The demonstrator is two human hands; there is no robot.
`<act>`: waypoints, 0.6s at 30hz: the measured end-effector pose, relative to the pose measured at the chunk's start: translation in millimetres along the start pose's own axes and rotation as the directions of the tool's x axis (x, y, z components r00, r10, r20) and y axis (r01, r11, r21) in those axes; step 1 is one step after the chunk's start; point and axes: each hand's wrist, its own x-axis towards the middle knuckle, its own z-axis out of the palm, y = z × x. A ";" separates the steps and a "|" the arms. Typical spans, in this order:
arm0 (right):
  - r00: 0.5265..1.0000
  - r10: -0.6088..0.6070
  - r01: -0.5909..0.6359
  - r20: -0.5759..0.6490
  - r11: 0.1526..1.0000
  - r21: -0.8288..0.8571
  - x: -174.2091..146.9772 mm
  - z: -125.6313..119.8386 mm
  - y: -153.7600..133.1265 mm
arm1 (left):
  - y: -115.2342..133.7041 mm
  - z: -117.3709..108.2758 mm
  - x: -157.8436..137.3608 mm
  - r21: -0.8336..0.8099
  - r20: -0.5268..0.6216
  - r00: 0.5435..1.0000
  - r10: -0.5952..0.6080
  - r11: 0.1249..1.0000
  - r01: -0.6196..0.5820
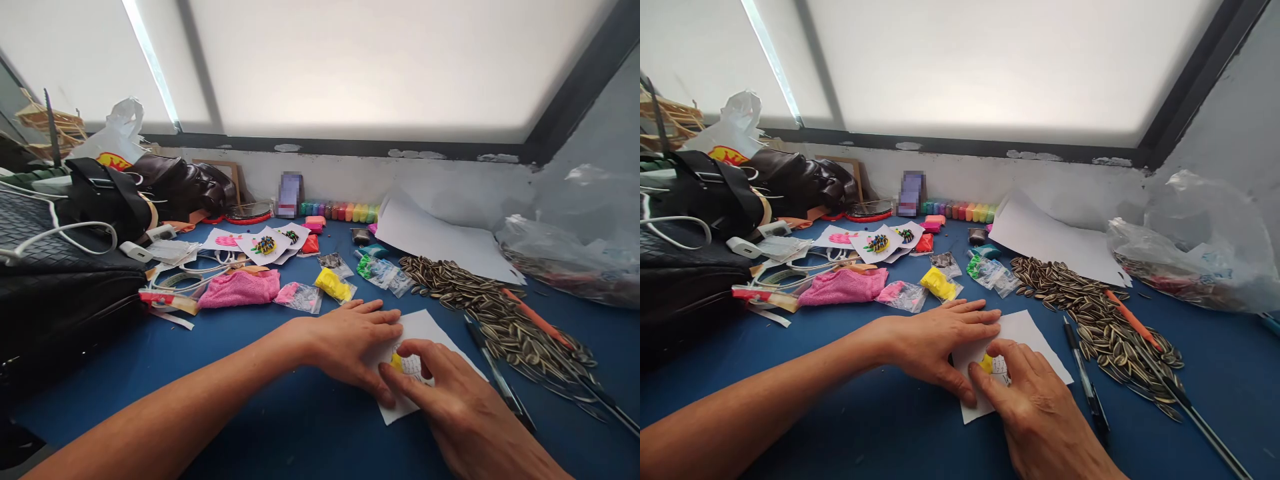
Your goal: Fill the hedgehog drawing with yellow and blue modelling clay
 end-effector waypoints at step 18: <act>0.991 0.136 -0.130 0.018 0.975 -0.177 -8.7 -9.5 28.7 | 7.0 1.3 9.8 0.009 -0.279 0.934 -0.223 0.972 0.234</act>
